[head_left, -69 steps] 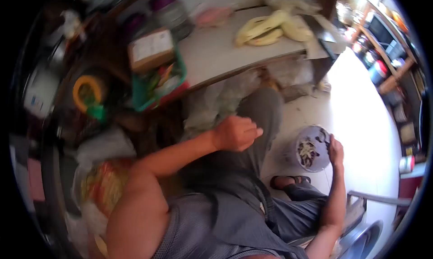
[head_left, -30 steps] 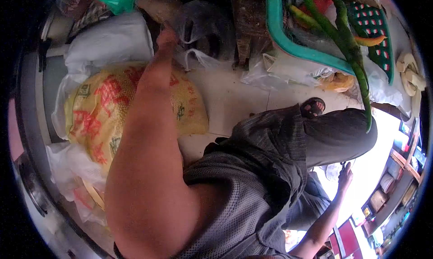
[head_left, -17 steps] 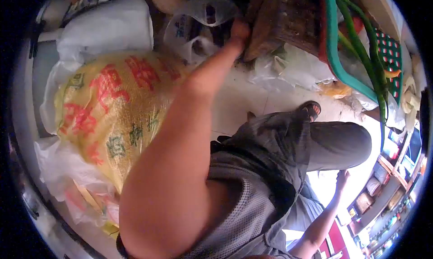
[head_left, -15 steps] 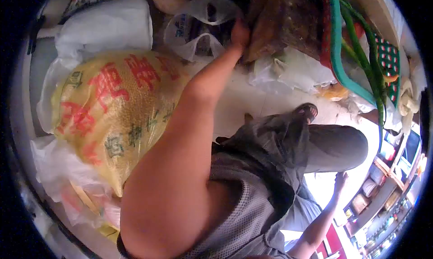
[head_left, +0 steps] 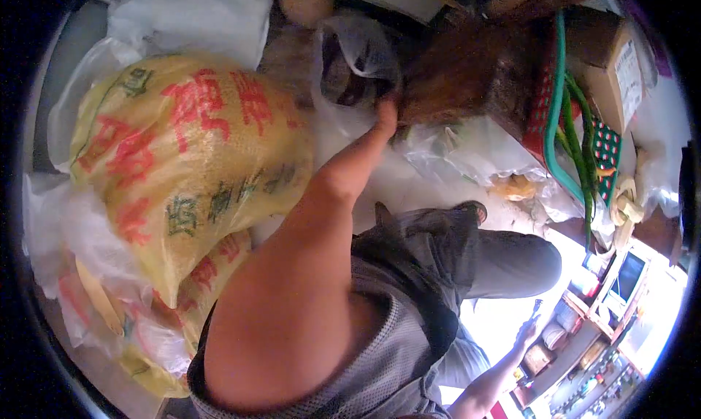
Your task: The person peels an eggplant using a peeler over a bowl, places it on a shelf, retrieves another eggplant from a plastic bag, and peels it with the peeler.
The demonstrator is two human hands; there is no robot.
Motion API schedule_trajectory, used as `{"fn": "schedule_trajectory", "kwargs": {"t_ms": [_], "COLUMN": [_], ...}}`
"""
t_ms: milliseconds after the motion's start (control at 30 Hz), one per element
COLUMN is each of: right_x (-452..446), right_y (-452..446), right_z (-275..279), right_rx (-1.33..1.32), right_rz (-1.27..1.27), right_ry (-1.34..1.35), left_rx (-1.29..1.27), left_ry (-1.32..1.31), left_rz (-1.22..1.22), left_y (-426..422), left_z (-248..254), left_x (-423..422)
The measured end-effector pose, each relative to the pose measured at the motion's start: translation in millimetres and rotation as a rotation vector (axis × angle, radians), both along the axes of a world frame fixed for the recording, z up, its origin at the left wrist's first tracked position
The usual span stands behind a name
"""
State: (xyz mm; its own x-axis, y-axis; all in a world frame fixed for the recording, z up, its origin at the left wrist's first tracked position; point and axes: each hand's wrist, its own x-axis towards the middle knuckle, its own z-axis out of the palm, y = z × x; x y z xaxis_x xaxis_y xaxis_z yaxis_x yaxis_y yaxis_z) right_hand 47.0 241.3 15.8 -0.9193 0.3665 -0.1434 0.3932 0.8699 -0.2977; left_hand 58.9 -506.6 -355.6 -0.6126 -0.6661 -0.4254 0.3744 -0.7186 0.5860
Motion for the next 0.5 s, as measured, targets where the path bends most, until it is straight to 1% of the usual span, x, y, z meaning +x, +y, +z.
{"fn": "schedule_trajectory", "kwargs": {"t_ms": [33, 67, 100, 133, 167, 200, 233, 300, 400, 467, 500], "right_x": [2.1, 5.8, 8.7, 11.2, 13.3, 15.1, 18.7, 32.2, 40.3, 47.2, 40.7], "right_y": [3.5, 7.6, 12.9, 20.9, 47.5, 76.4, 84.9, 79.1, 21.8, 39.7, 1.4], "right_z": [8.2, 14.8, 18.8, 19.8, 11.4, 2.4, -1.6, -10.7, -3.6, -26.0, -4.6], "right_rx": [0.019, 0.043, 0.07, 0.102, 0.14, 0.186, 0.325, 0.455, -0.013, -0.188, -0.236], "right_rz": [-0.013, -0.022, -0.02, 0.018, 0.156, 0.292, 0.375, 0.434, -0.283, -0.187, -0.46], "right_ry": [0.02, 0.042, 0.066, 0.098, 0.172, 0.246, 0.267, 0.285, -0.004, 0.145, 0.002], "left_rx": [-0.28, -0.565, -0.568, -0.676, -0.787, -0.871, -0.946, -1.089, -1.268, -1.371, -1.419], "left_ry": [-0.329, -0.656, -0.646, -0.837, -1.028, -1.117, -1.167, -1.217, -1.232, -1.211, -1.195], "left_rz": [0.046, 0.091, 0.073, -0.023, -0.123, -0.206, -0.275, -0.384, -0.521, -0.602, -0.632], "left_y": [-3.4, -3.2, -4.6, -14.4, -26.1, -37.0, -44.9, -60.1, -72.2, -76.1, -78.4], "left_z": [-50.7, -84.9, -86.2, -82.6, -76.9, -70.6, -62.7, -45.7, -34.0, -28.2, -26.2], "left_x": [-10.3, -17.3, -14.0, -3.7, 10.0, 21.2, 30.8, 45.0, 54.4, 49.0, 45.0]}}
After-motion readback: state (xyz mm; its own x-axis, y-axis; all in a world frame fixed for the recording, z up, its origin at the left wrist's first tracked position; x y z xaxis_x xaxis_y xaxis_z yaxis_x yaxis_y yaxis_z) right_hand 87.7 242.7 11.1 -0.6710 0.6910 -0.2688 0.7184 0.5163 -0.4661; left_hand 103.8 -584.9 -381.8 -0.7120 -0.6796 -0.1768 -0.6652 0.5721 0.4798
